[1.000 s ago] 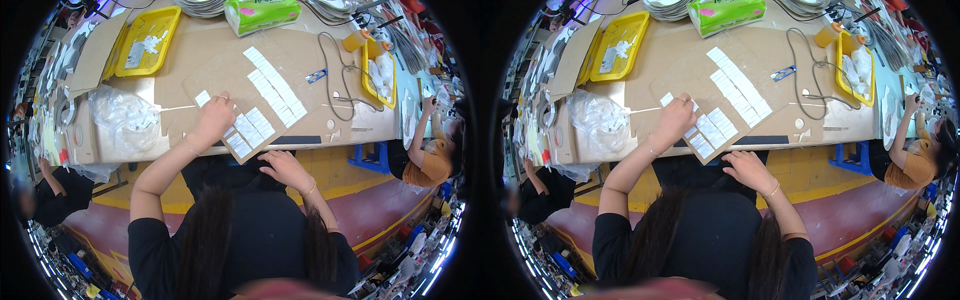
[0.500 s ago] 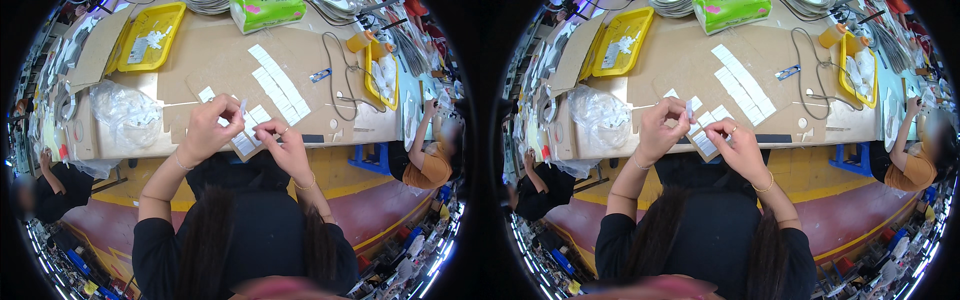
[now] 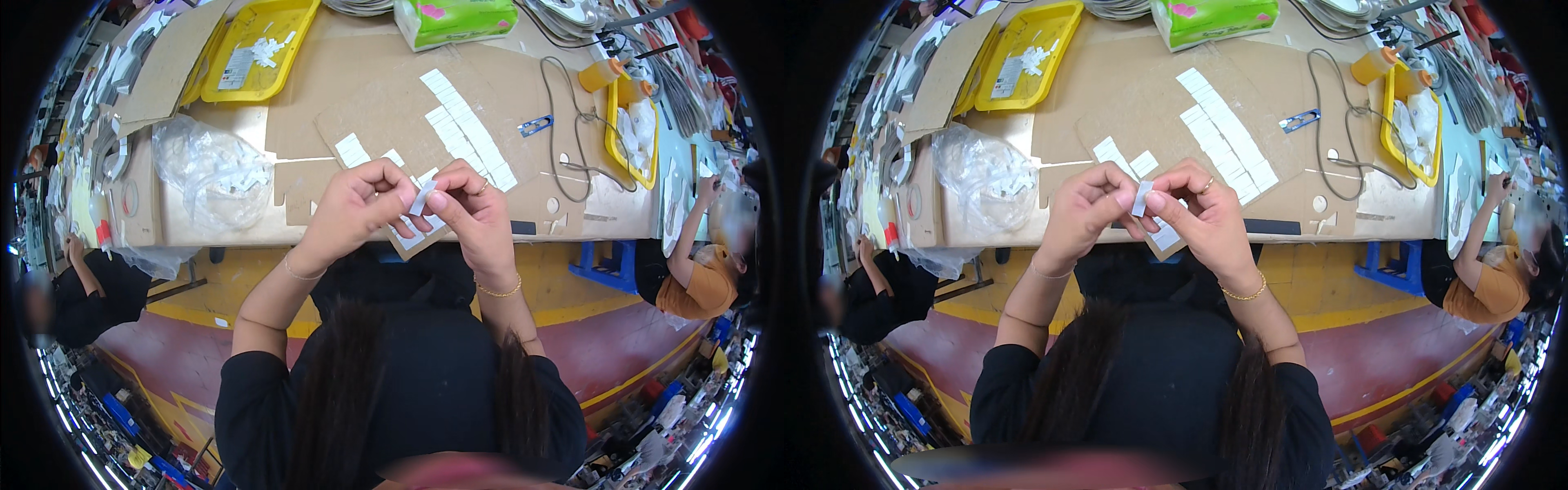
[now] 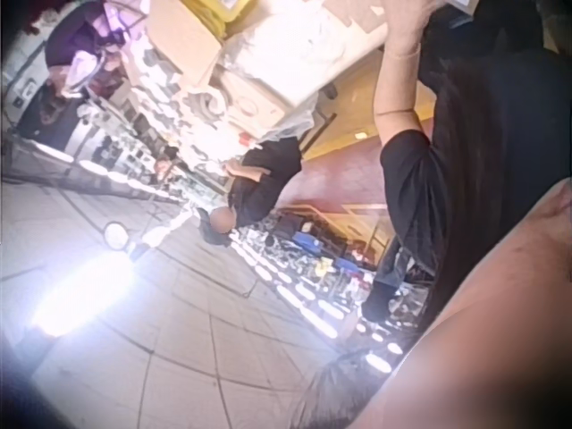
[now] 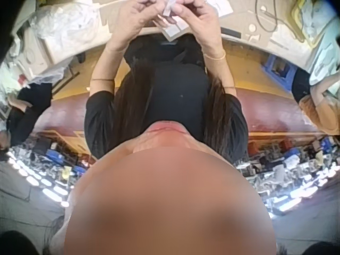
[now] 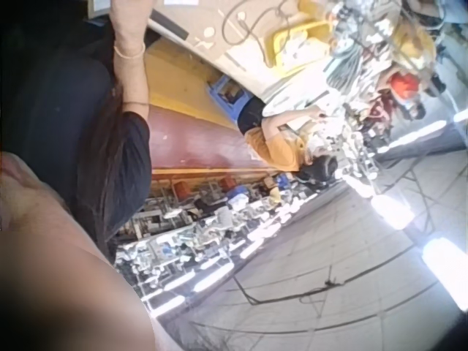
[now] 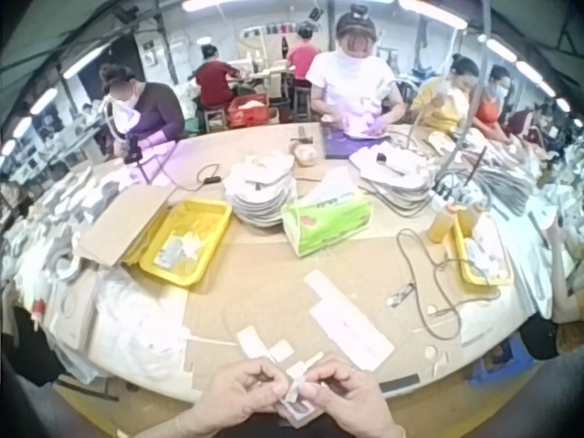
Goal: The person sits at a factory table and repeatedly picks small white mask components, folds them, and places them in a yellow tray. They briefly apply glue from a small bottle to a component before continuing the folding and placement cycle.
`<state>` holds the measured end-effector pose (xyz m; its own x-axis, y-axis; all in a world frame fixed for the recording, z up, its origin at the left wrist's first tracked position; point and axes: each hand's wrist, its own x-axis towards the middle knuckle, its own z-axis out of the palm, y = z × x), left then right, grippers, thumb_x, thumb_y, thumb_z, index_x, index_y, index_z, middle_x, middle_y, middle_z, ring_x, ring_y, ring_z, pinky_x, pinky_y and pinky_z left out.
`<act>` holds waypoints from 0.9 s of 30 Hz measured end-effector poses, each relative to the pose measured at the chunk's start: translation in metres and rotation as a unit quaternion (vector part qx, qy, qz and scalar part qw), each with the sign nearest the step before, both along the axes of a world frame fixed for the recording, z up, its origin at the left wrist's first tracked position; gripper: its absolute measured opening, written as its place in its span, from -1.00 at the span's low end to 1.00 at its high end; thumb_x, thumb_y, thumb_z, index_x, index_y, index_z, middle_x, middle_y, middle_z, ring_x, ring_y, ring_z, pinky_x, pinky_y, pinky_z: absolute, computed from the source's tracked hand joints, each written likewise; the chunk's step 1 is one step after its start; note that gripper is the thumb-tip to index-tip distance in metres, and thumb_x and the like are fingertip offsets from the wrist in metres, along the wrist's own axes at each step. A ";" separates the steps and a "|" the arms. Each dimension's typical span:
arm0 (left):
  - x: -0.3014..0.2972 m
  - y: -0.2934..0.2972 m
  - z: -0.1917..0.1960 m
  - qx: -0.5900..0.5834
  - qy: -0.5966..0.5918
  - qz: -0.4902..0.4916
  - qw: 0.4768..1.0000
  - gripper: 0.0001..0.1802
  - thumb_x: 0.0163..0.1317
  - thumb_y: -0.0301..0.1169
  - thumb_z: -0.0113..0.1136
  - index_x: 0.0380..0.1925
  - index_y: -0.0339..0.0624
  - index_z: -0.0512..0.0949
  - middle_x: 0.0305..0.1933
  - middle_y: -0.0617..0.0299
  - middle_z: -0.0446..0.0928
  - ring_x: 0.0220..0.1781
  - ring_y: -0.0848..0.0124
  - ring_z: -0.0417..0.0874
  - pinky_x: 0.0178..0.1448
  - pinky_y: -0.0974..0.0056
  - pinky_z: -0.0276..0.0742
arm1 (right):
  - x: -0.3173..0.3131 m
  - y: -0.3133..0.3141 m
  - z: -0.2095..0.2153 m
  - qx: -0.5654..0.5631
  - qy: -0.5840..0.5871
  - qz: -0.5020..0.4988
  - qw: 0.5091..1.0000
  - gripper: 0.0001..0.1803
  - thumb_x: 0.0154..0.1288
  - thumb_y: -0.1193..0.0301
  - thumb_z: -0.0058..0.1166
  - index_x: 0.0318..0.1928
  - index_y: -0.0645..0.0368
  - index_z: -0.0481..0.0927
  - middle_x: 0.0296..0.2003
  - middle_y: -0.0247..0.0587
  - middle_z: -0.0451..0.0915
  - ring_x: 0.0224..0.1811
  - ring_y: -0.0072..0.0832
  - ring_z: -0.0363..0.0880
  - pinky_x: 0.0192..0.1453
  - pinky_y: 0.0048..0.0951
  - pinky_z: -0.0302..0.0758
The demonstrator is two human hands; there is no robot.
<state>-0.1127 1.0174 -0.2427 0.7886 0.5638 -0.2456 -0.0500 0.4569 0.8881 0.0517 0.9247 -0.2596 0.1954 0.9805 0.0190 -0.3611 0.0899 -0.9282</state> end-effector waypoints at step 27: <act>0.007 -0.018 -0.004 -0.060 -0.032 0.049 0.996 -0.75 0.40 -0.29 0.13 -0.28 -0.31 0.52 -0.41 0.15 0.58 -0.52 0.40 0.65 -0.45 0.42 0.59 | 0.009 0.001 0.008 -0.049 0.035 0.009 0.998 -0.86 0.40 0.40 0.11 -0.21 0.23 0.58 -0.26 -0.34 0.52 -0.20 -0.60 0.50 -0.04 -0.52 0.44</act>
